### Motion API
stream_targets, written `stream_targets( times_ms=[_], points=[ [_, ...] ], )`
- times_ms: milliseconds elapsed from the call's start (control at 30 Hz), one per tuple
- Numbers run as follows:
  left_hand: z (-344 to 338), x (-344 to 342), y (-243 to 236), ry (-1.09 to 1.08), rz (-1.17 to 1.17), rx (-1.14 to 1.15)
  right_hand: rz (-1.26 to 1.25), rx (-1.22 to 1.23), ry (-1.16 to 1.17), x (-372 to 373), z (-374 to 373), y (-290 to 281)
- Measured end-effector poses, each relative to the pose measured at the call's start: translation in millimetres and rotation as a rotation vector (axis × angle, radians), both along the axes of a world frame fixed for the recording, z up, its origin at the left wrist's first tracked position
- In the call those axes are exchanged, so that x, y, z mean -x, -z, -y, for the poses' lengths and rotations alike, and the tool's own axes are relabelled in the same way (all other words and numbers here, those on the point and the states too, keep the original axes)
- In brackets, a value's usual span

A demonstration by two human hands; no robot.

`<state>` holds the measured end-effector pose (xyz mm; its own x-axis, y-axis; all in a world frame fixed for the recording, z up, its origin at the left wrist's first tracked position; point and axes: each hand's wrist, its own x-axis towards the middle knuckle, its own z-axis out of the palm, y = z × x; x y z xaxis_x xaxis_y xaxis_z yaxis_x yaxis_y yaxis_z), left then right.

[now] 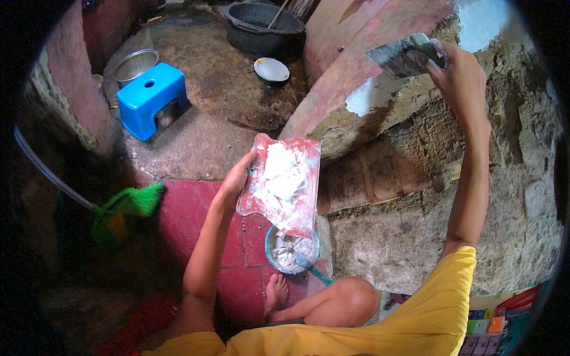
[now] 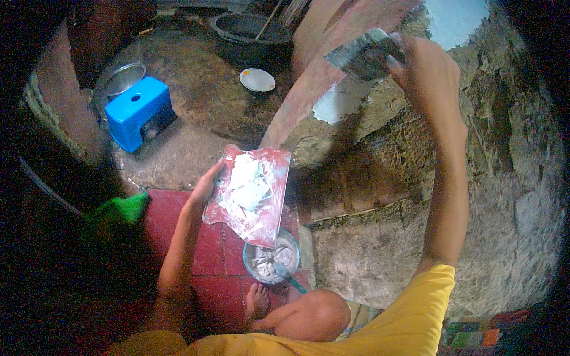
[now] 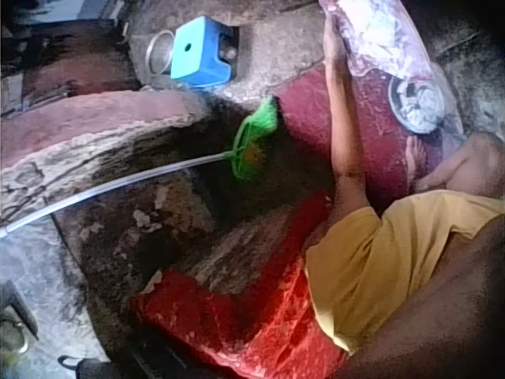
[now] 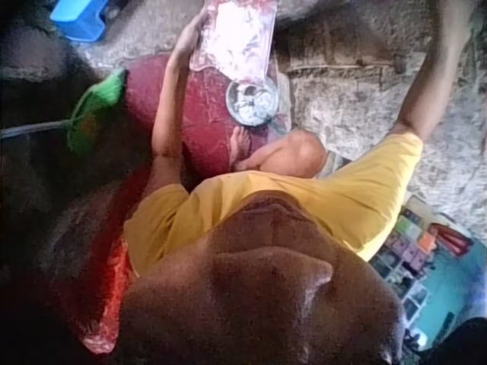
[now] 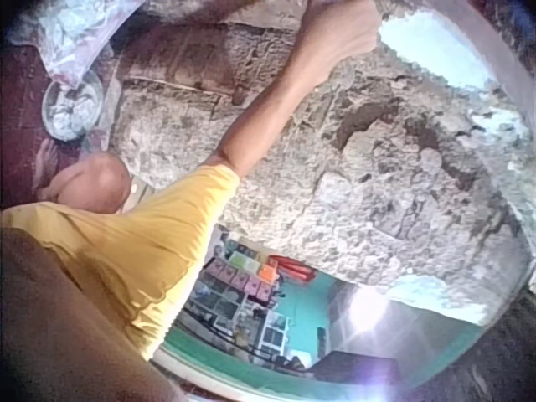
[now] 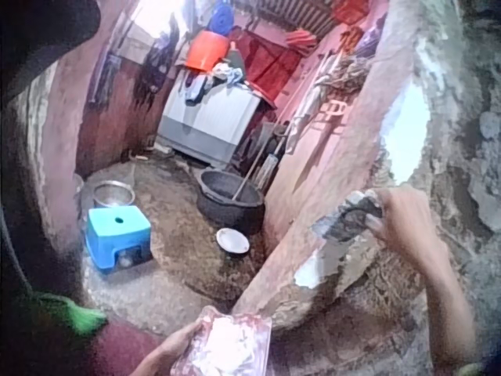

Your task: The person applies white plaster to a stone wall using a small metal trowel, taking the plaster from a plastic tray held in the other hand.

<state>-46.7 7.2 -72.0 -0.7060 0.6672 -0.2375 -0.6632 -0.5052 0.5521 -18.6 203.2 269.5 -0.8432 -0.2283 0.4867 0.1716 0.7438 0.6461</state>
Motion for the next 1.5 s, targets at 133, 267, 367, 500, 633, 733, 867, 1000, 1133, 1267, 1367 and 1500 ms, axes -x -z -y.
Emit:
stream_targets(
  times_ms=[133,267,367,500,633,733,867,1000,1133,1267,1367,1500],
  points=[
    [-1,1,-1,-0.022,-0.009,0.034,-0.019,0.037,0.005,5,-12,-7],
    [0,1,-5,-0.010,0.006,0.075,-0.053,0.097,-0.016,3,-20,-12],
    [4,0,-6,-0.031,0.004,0.073,-0.102,0.123,-0.028,-1,-20,-17],
    [-7,4,8,-0.026,-0.025,0.022,-0.156,0.149,-0.036,-22,-14,-28],
    [-4,4,14,-0.041,-0.019,0.023,-0.077,0.268,-0.030,-38,-19,-13],
    [-4,2,6,-0.049,-0.001,0.034,-0.014,0.097,0.022,-36,-24,12],
    [-6,1,3,-0.033,0.002,0.027,0.003,0.194,0.135,-32,-11,18],
    [-2,3,9,-0.032,-0.001,0.021,-0.026,0.153,0.069,-28,-11,20],
    [-3,0,0,-0.041,0.022,0.047,-0.021,0.058,0.102,-20,-16,15],
    [-6,3,7,-0.048,0.023,0.041,-0.032,0.010,0.037,-12,-11,7],
    [-6,4,9,-0.018,-0.017,0.054,-0.021,-0.009,0.000,-6,-7,6],
    [-5,2,3,-0.008,0.000,0.029,-0.014,0.013,0.014,-1,4,5]
  ],
)
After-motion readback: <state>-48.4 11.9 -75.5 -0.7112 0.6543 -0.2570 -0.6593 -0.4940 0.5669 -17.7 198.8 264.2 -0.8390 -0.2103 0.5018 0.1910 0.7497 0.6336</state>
